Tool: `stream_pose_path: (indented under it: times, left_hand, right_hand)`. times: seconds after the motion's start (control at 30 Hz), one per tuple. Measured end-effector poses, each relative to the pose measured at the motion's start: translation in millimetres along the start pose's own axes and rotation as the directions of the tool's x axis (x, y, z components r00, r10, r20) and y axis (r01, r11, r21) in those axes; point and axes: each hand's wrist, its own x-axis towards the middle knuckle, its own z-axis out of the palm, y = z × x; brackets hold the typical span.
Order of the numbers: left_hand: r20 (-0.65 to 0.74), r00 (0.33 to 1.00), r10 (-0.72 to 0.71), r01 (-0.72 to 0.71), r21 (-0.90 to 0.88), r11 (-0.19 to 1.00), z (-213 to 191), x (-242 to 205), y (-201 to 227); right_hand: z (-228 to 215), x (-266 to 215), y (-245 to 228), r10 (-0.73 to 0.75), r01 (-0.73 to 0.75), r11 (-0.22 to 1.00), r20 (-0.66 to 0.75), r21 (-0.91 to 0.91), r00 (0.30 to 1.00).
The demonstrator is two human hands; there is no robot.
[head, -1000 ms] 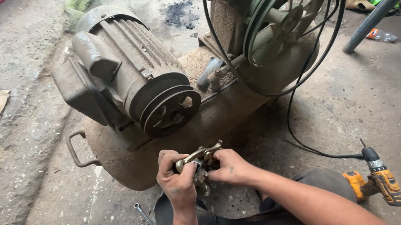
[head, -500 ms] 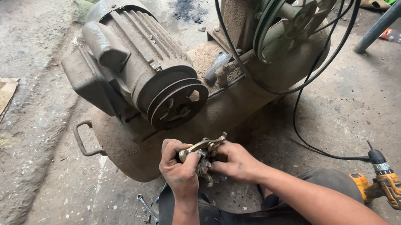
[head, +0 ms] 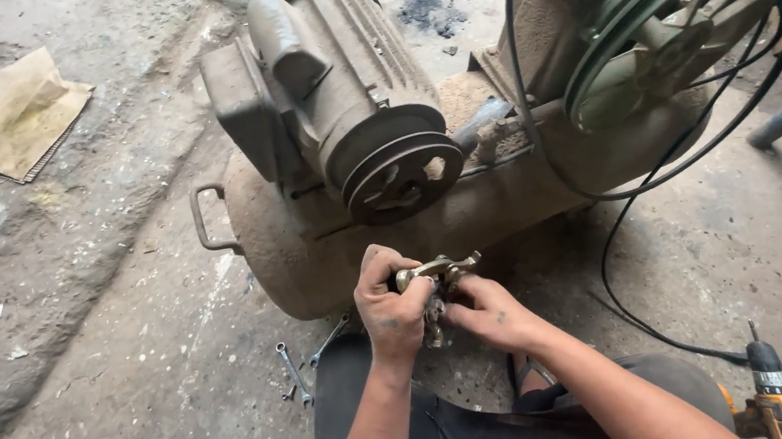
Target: Attaching a three-jaw gear puller to the pulley of an electric motor on an air compressor.
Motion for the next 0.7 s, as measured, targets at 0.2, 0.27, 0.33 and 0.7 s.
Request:
stream_pose_path:
  times: [0.2, 0.27, 0.33, 0.7]
  left_hand:
    - [0.002, 1.000, -0.006, 0.006, -0.009, 1.000, -2, 0, 2]
    - [-0.003, 1.000, -0.008, 0.008, -0.014, 1.000, -4, 0, 0]
    - [-0.006, 1.000, -0.013, 0.012, -0.026, 1.000, -6, 2, -2]
    - [-0.038, 0.967, -0.253, 0.238, -0.229, 0.944, -16, 12, -8]
  right_hand:
    - [8, 4, 28, 0.052, -0.056, 0.998, -0.214, -0.014, 0.975]
    - [6, 3, 17, 0.030, -0.030, 1.000, -0.110, 0.003, 0.993]
    - [0, 0, 5, 0.009, -0.009, 1.000, -0.009, 0.018, 1.000]
    - [1, -6, 10, 0.059, -0.079, 0.953, 0.073, 0.294, 0.996]
